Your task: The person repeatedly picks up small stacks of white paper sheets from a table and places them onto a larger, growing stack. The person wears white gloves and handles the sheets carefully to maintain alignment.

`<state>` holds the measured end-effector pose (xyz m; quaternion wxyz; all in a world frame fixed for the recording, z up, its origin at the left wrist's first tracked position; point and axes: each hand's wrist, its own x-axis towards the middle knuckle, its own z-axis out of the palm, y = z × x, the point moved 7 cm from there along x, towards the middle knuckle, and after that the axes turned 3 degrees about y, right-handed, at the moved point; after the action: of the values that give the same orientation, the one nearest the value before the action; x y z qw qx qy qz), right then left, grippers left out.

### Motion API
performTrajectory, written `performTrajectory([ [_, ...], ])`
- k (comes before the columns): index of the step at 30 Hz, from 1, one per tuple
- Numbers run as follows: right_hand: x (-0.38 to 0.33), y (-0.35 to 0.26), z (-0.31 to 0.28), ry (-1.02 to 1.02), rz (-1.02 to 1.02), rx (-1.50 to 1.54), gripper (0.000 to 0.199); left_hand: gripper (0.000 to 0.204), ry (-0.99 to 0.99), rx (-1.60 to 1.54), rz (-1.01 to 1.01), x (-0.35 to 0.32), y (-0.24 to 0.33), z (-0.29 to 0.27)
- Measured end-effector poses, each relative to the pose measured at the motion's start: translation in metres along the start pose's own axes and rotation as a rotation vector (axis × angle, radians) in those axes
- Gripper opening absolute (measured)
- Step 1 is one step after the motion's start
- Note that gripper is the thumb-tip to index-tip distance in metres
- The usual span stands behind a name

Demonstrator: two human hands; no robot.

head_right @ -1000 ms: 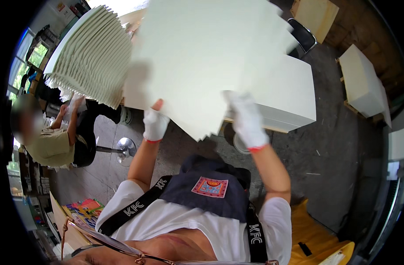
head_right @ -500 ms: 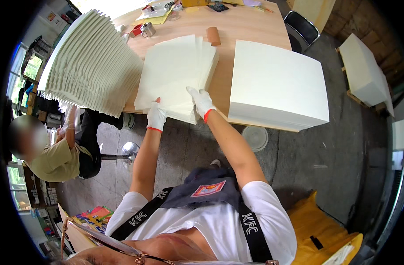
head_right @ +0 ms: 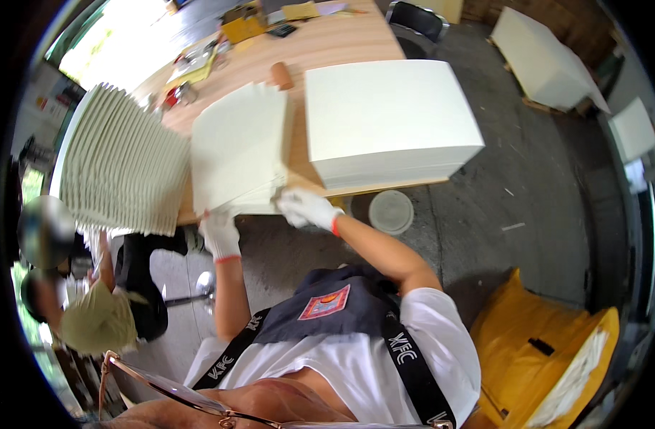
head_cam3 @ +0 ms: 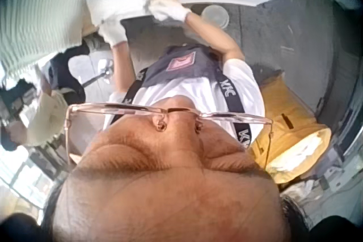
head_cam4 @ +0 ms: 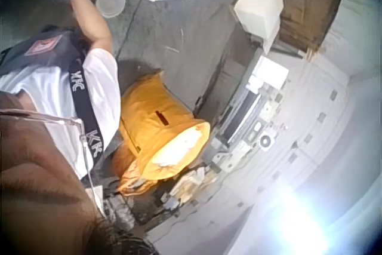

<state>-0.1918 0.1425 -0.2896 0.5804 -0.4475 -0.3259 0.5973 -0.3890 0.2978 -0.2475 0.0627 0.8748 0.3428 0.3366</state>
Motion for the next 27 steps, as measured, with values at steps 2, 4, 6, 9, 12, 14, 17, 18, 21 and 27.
performTrajectory([
  [2, -0.086, -0.025, -0.020, 0.079, 0.162, -0.260, 0.032, 0.059, 0.648, -1.190, -0.680, -0.021, 0.041, -0.024],
  [4, -0.158, -0.045, -0.071, 0.137, 0.271, -0.410, 0.034, 0.068, -0.013, -0.923, -0.504, 0.007, 0.123, -0.031],
  [6, -0.218, -0.112, -0.122, 0.431, 0.211, -0.605, 0.025, 0.075, -0.265, -0.771, -0.153, 0.034, 0.175, -0.026],
  [9, -0.294, -0.213, -0.205, 0.959, 0.097, -1.161, 0.038, 0.084, -0.497, -0.388, 0.005, 0.079, 0.214, -0.002],
  [12, -0.325, -0.257, -0.255, 1.087, 0.247, -1.587, 0.044, 0.083, -0.621, -0.062, 0.104, 0.113, 0.248, 0.009],
  [14, -0.317, -0.263, -0.259, 0.992, 0.443, -1.516, 0.051, 0.083, -0.658, 0.102, 0.161, 0.123, 0.262, 0.017],
  [17, -0.308, -0.262, -0.264, 0.896, 0.370, -1.642, 0.044, 0.082, -0.701, 0.240, 0.219, 0.128, 0.277, 0.023],
  [18, -0.303, -0.266, -0.259, 0.862, 0.403, -1.620, 0.042, 0.081, -0.709, 0.282, 0.226, 0.128, 0.278, 0.024],
  [21, -0.300, -0.264, -0.258, 0.819, 0.383, -1.527, 0.036, 0.078, -0.719, 0.332, 0.231, 0.128, 0.280, 0.027],
  [27, -0.295, -0.267, -0.276, 0.785, 0.236, -1.552, 0.024, 0.076, -0.710, 0.261, 0.245, 0.135, 0.274, 0.034],
])
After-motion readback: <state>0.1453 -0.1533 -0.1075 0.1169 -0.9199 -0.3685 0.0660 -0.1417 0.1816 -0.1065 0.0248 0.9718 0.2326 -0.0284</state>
